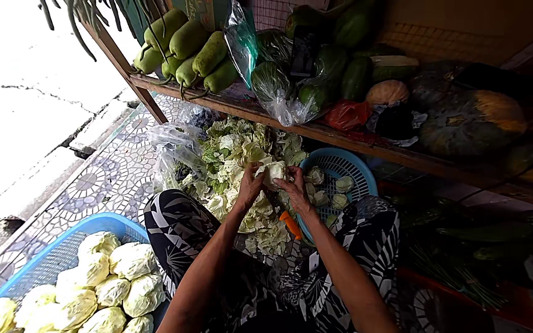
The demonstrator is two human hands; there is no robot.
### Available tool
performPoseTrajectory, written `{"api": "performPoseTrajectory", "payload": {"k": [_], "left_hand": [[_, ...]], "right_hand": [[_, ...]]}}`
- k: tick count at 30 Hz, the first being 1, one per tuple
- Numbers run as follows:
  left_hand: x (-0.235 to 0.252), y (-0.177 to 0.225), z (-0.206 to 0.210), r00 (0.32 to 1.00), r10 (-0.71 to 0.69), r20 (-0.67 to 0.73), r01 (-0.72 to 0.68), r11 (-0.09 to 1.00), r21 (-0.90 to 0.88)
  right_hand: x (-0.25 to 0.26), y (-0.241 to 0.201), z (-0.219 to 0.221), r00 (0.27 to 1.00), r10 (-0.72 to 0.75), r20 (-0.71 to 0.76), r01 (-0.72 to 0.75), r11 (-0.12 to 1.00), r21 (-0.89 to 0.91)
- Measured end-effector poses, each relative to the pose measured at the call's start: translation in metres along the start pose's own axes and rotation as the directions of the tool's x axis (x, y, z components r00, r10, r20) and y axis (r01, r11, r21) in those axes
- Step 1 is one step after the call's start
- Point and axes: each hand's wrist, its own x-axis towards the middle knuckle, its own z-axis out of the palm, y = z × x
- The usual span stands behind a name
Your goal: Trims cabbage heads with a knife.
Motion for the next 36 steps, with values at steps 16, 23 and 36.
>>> {"api": "performPoseTrajectory", "payload": {"k": [16,23,36], "left_hand": [[-0.001,0.002,-0.014,0.974,0.088,-0.209,0.022,0.88,0.475],[-0.006,-0.002,-0.001,0.97,0.208,0.128,-0.242,0.882,0.404],[-0.01,0.01,0.0,0.962,0.267,0.064,-0.274,0.914,0.299]], "right_hand": [[0.0,-0.008,0.004,0.923,0.383,0.036,-0.349,0.795,0.496],[-0.003,-0.009,0.004,0.942,0.334,0.033,-0.301,0.796,0.525],[-0.002,-0.013,0.004,0.961,0.276,0.017,-0.243,0.813,0.529]]}}
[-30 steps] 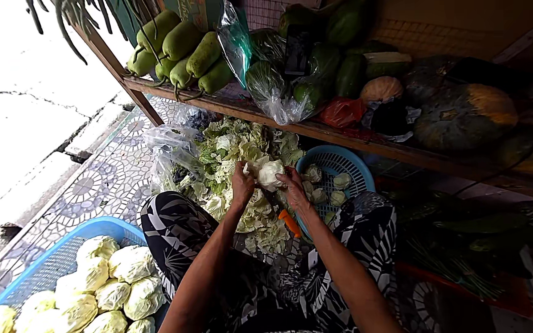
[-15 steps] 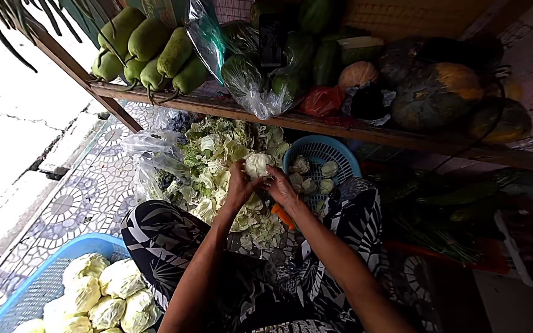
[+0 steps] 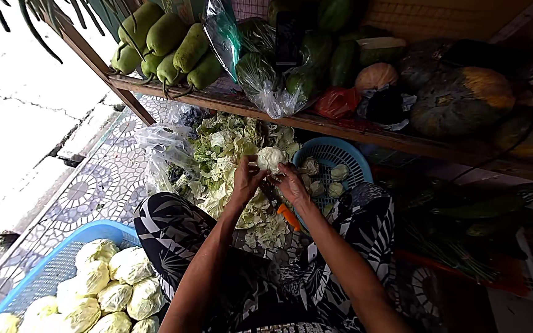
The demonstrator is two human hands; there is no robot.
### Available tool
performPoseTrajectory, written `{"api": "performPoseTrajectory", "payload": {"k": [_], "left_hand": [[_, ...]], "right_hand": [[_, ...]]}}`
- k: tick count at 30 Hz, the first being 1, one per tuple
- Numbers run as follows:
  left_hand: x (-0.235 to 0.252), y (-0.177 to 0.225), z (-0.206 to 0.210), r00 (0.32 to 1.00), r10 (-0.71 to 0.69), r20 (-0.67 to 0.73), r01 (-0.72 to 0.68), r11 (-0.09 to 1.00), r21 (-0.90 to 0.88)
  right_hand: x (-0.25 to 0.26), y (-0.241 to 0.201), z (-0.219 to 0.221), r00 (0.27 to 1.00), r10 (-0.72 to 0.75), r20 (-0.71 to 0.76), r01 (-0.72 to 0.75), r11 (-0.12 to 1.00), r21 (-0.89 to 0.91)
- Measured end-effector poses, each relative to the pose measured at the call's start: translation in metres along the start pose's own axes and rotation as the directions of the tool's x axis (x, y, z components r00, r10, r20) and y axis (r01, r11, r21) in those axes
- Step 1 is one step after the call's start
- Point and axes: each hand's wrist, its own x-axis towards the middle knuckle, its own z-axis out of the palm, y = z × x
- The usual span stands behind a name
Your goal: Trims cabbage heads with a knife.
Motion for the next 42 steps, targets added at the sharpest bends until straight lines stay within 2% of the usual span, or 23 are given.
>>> {"api": "performPoseTrajectory", "payload": {"k": [7,9,11,12,13,14,17,19,23,25,28,29,30,32,34,36,40,42], "left_hand": [[-0.001,0.002,0.0,1.0,0.007,-0.019,-0.007,1.0,0.007],[-0.004,-0.001,0.002,0.994,0.1,-0.05,-0.094,0.99,0.101],[-0.006,-0.009,0.007,0.96,0.26,-0.1,-0.23,0.942,0.242],[-0.006,-0.011,0.007,0.948,0.289,-0.135,-0.244,0.929,0.277],[-0.006,-0.009,0.005,0.948,0.261,-0.181,-0.208,0.941,0.268],[-0.005,-0.005,0.002,0.959,0.172,-0.226,-0.125,0.97,0.211],[0.003,0.001,-0.01,0.948,-0.182,-0.262,0.15,0.979,-0.137],[0.006,-0.004,-0.01,0.945,-0.224,-0.237,0.168,0.958,-0.234],[0.004,-0.006,-0.007,0.997,-0.076,-0.005,0.075,0.99,-0.123],[0.001,-0.005,-0.001,1.0,0.012,0.019,-0.012,0.999,-0.03],[-0.004,-0.009,0.011,0.972,0.232,0.032,-0.234,0.965,0.119],[-0.006,-0.009,0.015,0.965,0.26,0.041,-0.263,0.956,0.131],[-0.009,-0.008,0.017,0.972,0.23,0.042,-0.233,0.966,0.11],[-0.012,0.0,0.015,0.998,0.058,0.019,-0.058,0.998,0.026],[-0.01,0.002,0.013,0.995,-0.065,-0.069,0.063,0.997,-0.042],[-0.009,0.001,0.01,0.984,-0.12,-0.13,0.112,0.992,-0.064],[-0.005,-0.002,0.005,0.972,-0.107,-0.208,0.111,0.994,0.007],[-0.002,-0.005,0.003,0.958,-0.176,-0.228,0.171,0.984,-0.042]], "right_hand": [[-0.001,0.0,0.002,1.0,0.021,-0.019,-0.02,0.999,0.045],[-0.001,0.002,0.003,1.0,0.003,-0.015,-0.003,0.999,0.037],[-0.003,0.003,0.005,1.0,-0.025,-0.016,0.026,0.999,0.034],[-0.003,0.003,0.006,0.999,-0.038,-0.018,0.038,0.998,0.042],[-0.004,0.003,0.006,0.999,-0.047,-0.014,0.048,0.997,0.058],[-0.003,0.003,0.004,0.998,-0.055,-0.004,0.055,0.995,0.077],[0.001,0.003,-0.005,0.996,-0.055,0.064,0.046,0.99,0.134],[0.004,0.003,-0.012,0.99,-0.068,0.126,0.051,0.99,0.129],[0.008,0.001,-0.015,0.967,-0.122,0.222,0.116,0.992,0.041],[0.006,0.001,-0.012,0.958,-0.142,0.247,0.131,0.99,0.061],[0.001,0.001,-0.001,0.977,-0.133,0.167,0.12,0.989,0.085],[0.0,0.002,0.001,0.983,-0.136,0.124,0.127,0.989,0.08],[0.0,0.003,0.002,0.985,-0.144,0.091,0.137,0.987,0.078],[0.002,0.003,-0.003,0.982,-0.166,0.088,0.159,0.984,0.077],[0.002,0.005,-0.007,0.976,-0.183,0.12,0.176,0.982,0.072],[0.003,0.007,-0.009,0.971,-0.172,0.164,0.166,0.985,0.052],[0.002,0.011,-0.011,0.96,-0.133,0.246,0.129,0.991,0.033],[-0.001,0.009,-0.011,0.965,-0.081,0.251,0.068,0.996,0.057]]}}
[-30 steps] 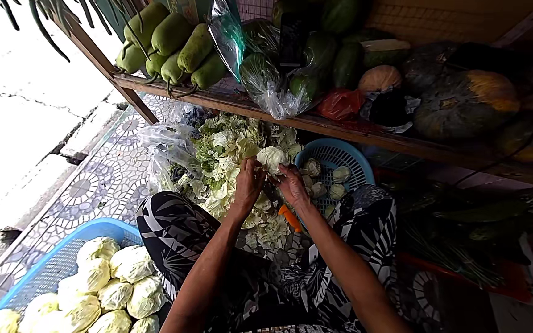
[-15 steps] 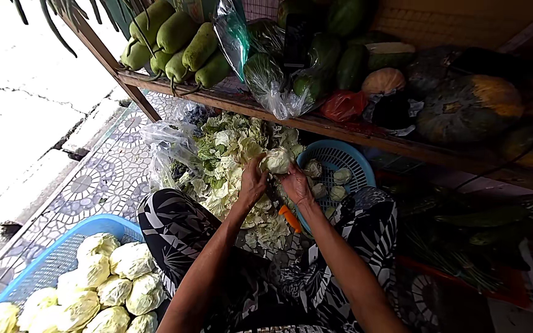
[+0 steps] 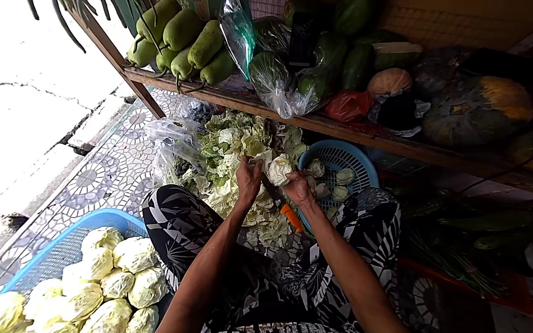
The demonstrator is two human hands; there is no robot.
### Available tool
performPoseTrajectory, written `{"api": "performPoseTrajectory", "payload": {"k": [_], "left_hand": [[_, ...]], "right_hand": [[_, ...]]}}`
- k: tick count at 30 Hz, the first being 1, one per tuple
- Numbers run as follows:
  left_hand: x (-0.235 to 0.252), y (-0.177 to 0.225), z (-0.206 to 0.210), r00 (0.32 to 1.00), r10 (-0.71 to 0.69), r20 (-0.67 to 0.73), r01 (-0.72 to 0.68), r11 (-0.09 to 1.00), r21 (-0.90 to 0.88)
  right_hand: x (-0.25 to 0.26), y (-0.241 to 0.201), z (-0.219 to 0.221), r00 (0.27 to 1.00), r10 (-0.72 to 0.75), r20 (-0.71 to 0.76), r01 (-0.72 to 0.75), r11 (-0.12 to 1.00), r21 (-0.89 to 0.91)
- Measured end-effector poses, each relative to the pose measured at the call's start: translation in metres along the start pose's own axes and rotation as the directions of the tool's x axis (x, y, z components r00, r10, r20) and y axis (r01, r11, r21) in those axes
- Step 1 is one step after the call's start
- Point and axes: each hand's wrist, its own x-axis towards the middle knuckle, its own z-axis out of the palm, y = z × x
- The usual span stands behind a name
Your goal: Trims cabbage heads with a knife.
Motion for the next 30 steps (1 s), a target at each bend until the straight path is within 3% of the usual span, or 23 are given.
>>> {"api": "performPoseTrajectory", "payload": {"k": [4,7,9,12,14,16,18,21,22,23,25,26,27,28,30], "left_hand": [[0.015,-0.009,-0.013,0.984,-0.168,-0.058,0.166,0.985,-0.043],[0.015,-0.008,-0.014,0.991,-0.126,-0.034,0.129,0.986,0.102],[0.009,-0.007,-0.008,0.988,-0.118,0.097,0.111,0.991,0.072],[0.001,-0.004,-0.003,0.885,-0.117,0.451,0.171,0.982,-0.081],[0.0,-0.004,0.003,0.853,0.01,0.522,0.029,0.997,-0.066],[-0.002,-0.003,0.008,0.885,0.119,0.451,-0.129,0.992,-0.009],[-0.002,-0.003,0.008,0.915,0.169,0.365,-0.163,0.985,-0.047],[0.0,-0.008,0.01,0.937,0.181,0.3,-0.152,0.981,-0.12],[0.0,-0.012,0.012,0.933,0.221,0.282,-0.195,0.974,-0.117],[-0.001,-0.014,0.014,0.923,0.28,0.262,-0.262,0.96,-0.103],[-0.002,-0.018,0.014,0.888,0.409,0.211,-0.405,0.912,-0.064],[-0.003,-0.019,0.014,0.866,0.466,0.179,-0.467,0.883,-0.043],[-0.004,-0.019,0.013,0.846,0.513,0.147,-0.515,0.857,-0.022],[-0.004,-0.018,0.013,0.829,0.548,0.114,-0.551,0.834,-0.003],[-0.005,-0.018,0.012,0.797,0.602,0.051,-0.603,0.798,0.011]], "right_hand": [[-0.005,0.0,0.0,0.992,0.119,-0.04,-0.112,0.982,0.151],[-0.006,0.001,0.001,0.994,0.105,-0.04,-0.094,0.971,0.218],[-0.005,0.001,0.002,0.996,0.07,-0.047,-0.055,0.959,0.28],[-0.002,0.0,0.001,0.997,0.067,-0.046,-0.045,0.929,0.368],[-0.001,-0.002,0.005,0.99,0.121,-0.065,-0.096,0.948,0.302],[0.002,-0.003,0.006,0.979,0.185,-0.087,-0.173,0.976,0.131],[0.003,-0.001,0.006,0.962,0.248,-0.114,-0.259,0.961,-0.096],[0.011,0.015,-0.001,0.935,0.32,-0.156,-0.349,0.906,-0.237],[0.014,0.026,-0.009,0.928,0.297,-0.224,-0.363,0.855,-0.37],[0.015,0.039,-0.021,0.92,0.254,-0.298,-0.386,0.714,-0.584],[0.011,0.068,-0.053,0.884,0.222,-0.411,-0.453,0.195,-0.87],[0.005,0.083,-0.066,0.847,0.225,-0.481,-0.49,-0.018,-0.872],[-0.004,0.098,-0.079,0.822,0.21,-0.529,-0.505,-0.161,-0.848],[-0.012,0.111,-0.093,0.817,0.174,-0.549,-0.503,-0.251,-0.827],[-0.026,0.128,-0.113,0.842,0.101,-0.53,-0.479,-0.312,-0.82]]}}
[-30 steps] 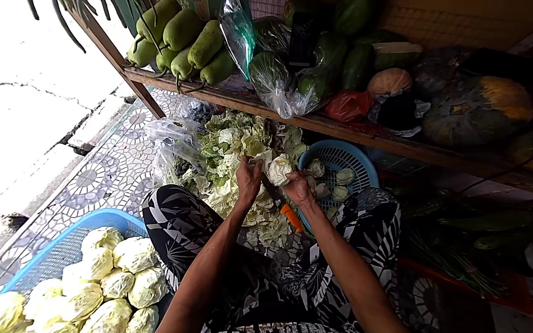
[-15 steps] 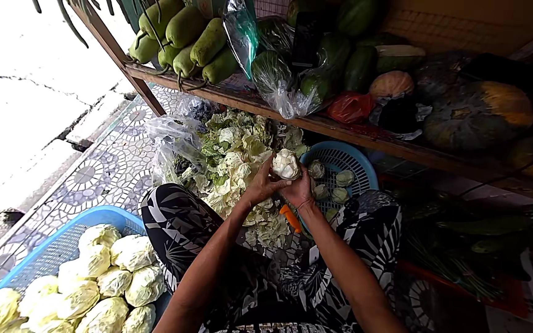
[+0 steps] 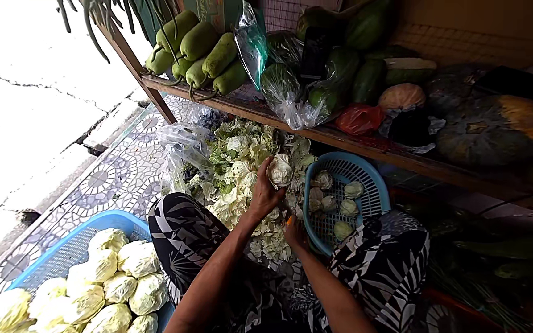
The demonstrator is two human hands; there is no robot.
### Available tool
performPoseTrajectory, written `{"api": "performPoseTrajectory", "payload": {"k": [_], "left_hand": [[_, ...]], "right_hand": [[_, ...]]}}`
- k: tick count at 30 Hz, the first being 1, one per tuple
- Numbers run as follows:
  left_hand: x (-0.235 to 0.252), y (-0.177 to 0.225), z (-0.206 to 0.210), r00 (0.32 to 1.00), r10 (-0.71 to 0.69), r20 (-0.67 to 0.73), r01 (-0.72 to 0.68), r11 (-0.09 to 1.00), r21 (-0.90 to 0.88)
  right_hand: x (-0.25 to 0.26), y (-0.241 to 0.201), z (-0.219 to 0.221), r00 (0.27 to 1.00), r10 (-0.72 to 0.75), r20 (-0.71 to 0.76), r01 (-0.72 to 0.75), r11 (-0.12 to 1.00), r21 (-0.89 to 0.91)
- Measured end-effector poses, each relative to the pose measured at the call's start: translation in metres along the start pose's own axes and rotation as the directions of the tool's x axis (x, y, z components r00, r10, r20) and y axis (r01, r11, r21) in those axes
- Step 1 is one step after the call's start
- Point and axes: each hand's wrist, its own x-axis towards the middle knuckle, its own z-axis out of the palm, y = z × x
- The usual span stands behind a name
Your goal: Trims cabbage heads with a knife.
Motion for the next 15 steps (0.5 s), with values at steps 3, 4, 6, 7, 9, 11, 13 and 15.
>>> {"api": "performPoseTrajectory", "payload": {"k": [3,4,6,7,9,11,13,15], "left_hand": [[0.002,0.001,-0.002,1.0,-0.009,-0.025,0.008,0.999,-0.037],[0.003,0.005,-0.003,0.996,-0.086,-0.006,0.085,0.993,-0.085],[0.007,0.011,-0.004,0.959,-0.282,0.033,0.283,0.935,-0.212],[0.009,0.013,-0.005,0.935,-0.35,0.049,0.351,0.9,-0.258],[0.012,0.015,-0.007,0.899,-0.432,0.074,0.432,0.845,-0.314],[0.015,0.018,-0.01,0.859,-0.504,0.087,0.496,0.78,-0.381],[0.016,0.02,-0.012,0.838,-0.54,0.073,0.518,0.748,-0.414],[0.015,0.018,-0.013,0.868,-0.495,0.036,0.477,0.812,-0.336]], "right_hand": [[0.002,0.007,0.005,0.998,0.019,-0.06,-0.016,0.999,0.035],[0.004,0.009,0.002,0.999,0.018,-0.037,-0.017,0.999,0.04],[0.008,0.015,-0.002,0.998,-0.02,0.063,0.019,1.0,0.018],[0.008,0.017,-0.002,0.992,-0.037,0.121,0.036,0.999,0.008],[0.002,0.019,-0.002,0.984,-0.029,0.177,0.022,0.999,0.043],[-0.005,0.021,0.009,0.992,-0.024,0.124,-0.004,0.975,0.221],[-0.016,0.018,0.01,0.997,-0.02,0.074,-0.004,0.949,0.314],[-0.028,0.01,0.003,0.999,-0.014,0.038,0.001,0.945,0.327]]}}
